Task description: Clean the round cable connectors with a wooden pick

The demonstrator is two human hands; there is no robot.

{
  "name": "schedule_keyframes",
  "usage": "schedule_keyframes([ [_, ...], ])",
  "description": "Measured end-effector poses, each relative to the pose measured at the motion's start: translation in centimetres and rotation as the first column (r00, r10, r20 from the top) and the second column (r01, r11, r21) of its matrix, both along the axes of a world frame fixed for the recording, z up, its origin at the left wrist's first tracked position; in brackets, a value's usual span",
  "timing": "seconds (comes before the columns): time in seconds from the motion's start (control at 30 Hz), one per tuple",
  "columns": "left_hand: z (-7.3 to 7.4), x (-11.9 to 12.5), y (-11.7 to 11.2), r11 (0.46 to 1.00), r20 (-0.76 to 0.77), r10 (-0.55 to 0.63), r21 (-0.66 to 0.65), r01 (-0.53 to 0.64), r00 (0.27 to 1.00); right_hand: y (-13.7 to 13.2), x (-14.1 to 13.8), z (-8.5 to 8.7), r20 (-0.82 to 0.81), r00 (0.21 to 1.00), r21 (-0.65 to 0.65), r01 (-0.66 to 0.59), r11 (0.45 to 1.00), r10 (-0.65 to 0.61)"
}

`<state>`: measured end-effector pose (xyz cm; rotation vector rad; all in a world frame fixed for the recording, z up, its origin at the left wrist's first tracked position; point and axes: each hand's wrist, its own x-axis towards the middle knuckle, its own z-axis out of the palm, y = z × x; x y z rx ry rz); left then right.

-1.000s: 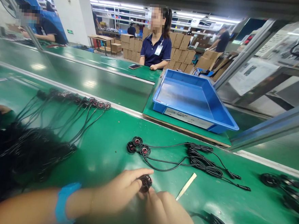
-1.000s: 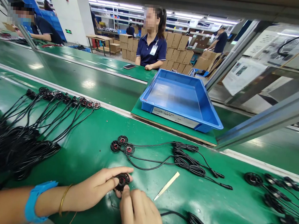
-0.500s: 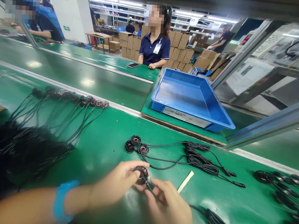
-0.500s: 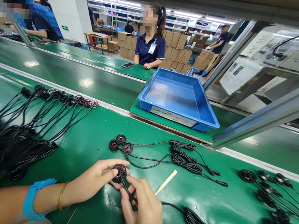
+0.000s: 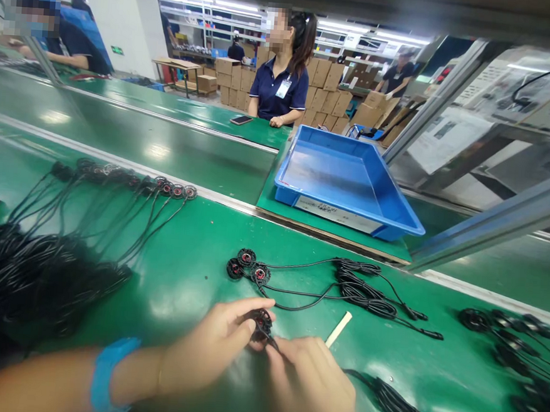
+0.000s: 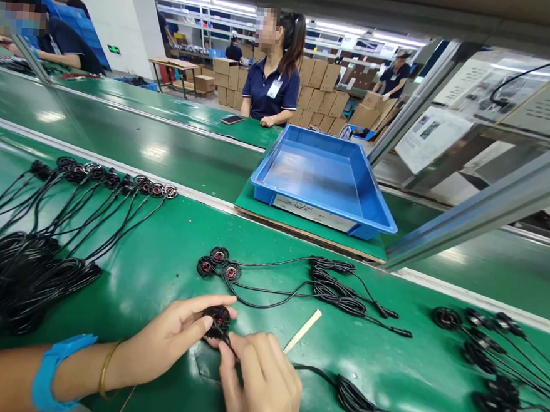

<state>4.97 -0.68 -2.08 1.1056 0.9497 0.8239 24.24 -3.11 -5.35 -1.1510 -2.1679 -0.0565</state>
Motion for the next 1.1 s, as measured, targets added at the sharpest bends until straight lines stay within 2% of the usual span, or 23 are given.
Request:
schedule_keyframes([
  [0.23, -0.9, 0.4, -0.1, 0.998, 0.071, 0.034, -0.059, -0.030, 0.997, -0.1, 0.3, -0.2, 0.102, 0.995, 0.133, -0.018, 0.991, 0.005],
  [0.43, -0.1, 0.2, -0.1, 0.998, 0.032, 0.012, -0.063, -0.010, 0.999, 0.1, 0.8, -0.5, 0.171, 0.985, 0.154, -0.026, 0.988, -0.001],
  [0.57, 0.0, 0.1, -0.2, 0.999, -0.033, 0.015, -0.030, -0.016, 0.999, 0.0, 0.8, -0.9, 0.207, 0.978, 0.158, -0.034, 0.987, 0.000],
  [0.77, -0.6, 0.2, -0.3, 0.997, -0.100, 0.049, 0.067, -0.042, 0.994, -0.3, 0.6, -1.6, 0.242, 0.970, 0.156, -0.007, 0.988, -0.032],
  [0.93, -1.3, 0.6, -0.1, 0.998, -0.007, 0.052, -0.019, -0.052, 0.999, -0.2, 0.3, -1.3, 0.274, 0.960, 0.197, -0.005, 0.980, -0.050],
  [1.1, -1.4, 0.9, 0.3, 0.995, 0.014, 0.061, -0.080, -0.060, 0.998, -0.3, -0.2, -1.3, 0.292, 0.955, 0.192, -0.016, 0.981, -0.042],
])
